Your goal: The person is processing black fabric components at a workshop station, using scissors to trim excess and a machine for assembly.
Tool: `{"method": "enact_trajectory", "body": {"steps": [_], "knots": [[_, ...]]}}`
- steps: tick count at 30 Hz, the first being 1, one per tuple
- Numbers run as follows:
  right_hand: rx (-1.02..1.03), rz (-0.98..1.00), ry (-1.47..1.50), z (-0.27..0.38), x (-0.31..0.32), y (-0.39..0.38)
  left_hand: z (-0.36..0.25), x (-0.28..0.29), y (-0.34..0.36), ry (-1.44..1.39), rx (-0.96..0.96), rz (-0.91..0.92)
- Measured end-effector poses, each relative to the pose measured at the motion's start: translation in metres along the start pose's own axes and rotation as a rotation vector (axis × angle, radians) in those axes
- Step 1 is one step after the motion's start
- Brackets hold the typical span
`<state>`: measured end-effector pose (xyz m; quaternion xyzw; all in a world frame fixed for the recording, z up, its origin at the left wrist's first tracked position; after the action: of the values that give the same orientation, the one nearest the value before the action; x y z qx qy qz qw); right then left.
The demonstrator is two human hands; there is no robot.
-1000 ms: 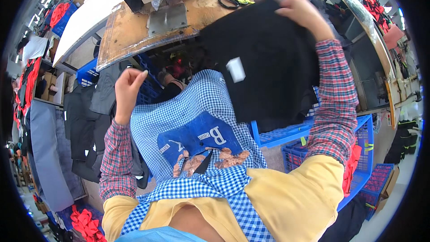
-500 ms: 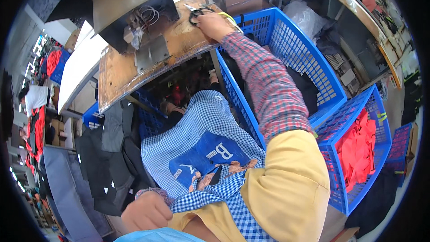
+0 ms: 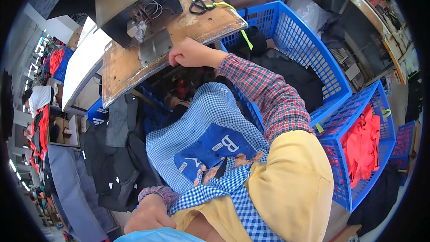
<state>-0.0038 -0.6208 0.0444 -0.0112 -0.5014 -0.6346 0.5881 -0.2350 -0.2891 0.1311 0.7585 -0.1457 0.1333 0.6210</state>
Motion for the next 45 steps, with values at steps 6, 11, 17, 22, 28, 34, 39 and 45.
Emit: {"method": "enact_trajectory", "body": {"steps": [6, 11, 17, 22, 28, 34, 39, 45], "knots": [[-0.303, -0.239, 0.306, -0.006, 0.005, -0.021, 0.035, 0.011, 0.046, -0.239, 0.146, -0.102], [-0.287, -0.160, 0.086, -0.014, -0.036, -0.068, 0.032, 0.056, -0.011, -0.146, -0.057, -0.273], [-0.487, -0.114, -0.097, -0.034, -0.102, -0.152, 0.015, 0.101, -0.243, 0.838, 1.594, -1.176], [-0.668, -0.060, -0.034, -0.041, -0.112, -0.161, -0.096, 0.076, -0.378, 1.329, 1.577, -1.426], [-0.690, -0.065, -0.034, -0.047, -0.110, -0.163, -0.162, 0.075, -0.447, 1.900, 2.296, -1.050], [-0.718, -0.092, 0.000, -0.056, -0.107, -0.166, -0.201, 0.054, -0.481, 1.900, 2.305, -1.935], [-0.701, -0.082, 0.033, -0.051, -0.114, -0.164, -0.250, 0.066, -0.485, 2.231, 1.971, -1.747], [-0.717, -0.089, 0.017, -0.057, -0.108, -0.170, -0.322, 0.097, -0.402, 2.301, 1.599, -1.424]]}}
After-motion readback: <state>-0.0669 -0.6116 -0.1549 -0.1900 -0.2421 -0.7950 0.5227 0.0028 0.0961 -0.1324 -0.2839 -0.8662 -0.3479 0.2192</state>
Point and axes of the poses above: each hand's wrist, its own y-axis towards the middle knuckle, its own x-axis out of the back of the hand, z = x × y, the point moved 9 cm from there along y, towards the middle knuckle, and after that the axes turned 2 degrees about -z, right-handed, at the moved point
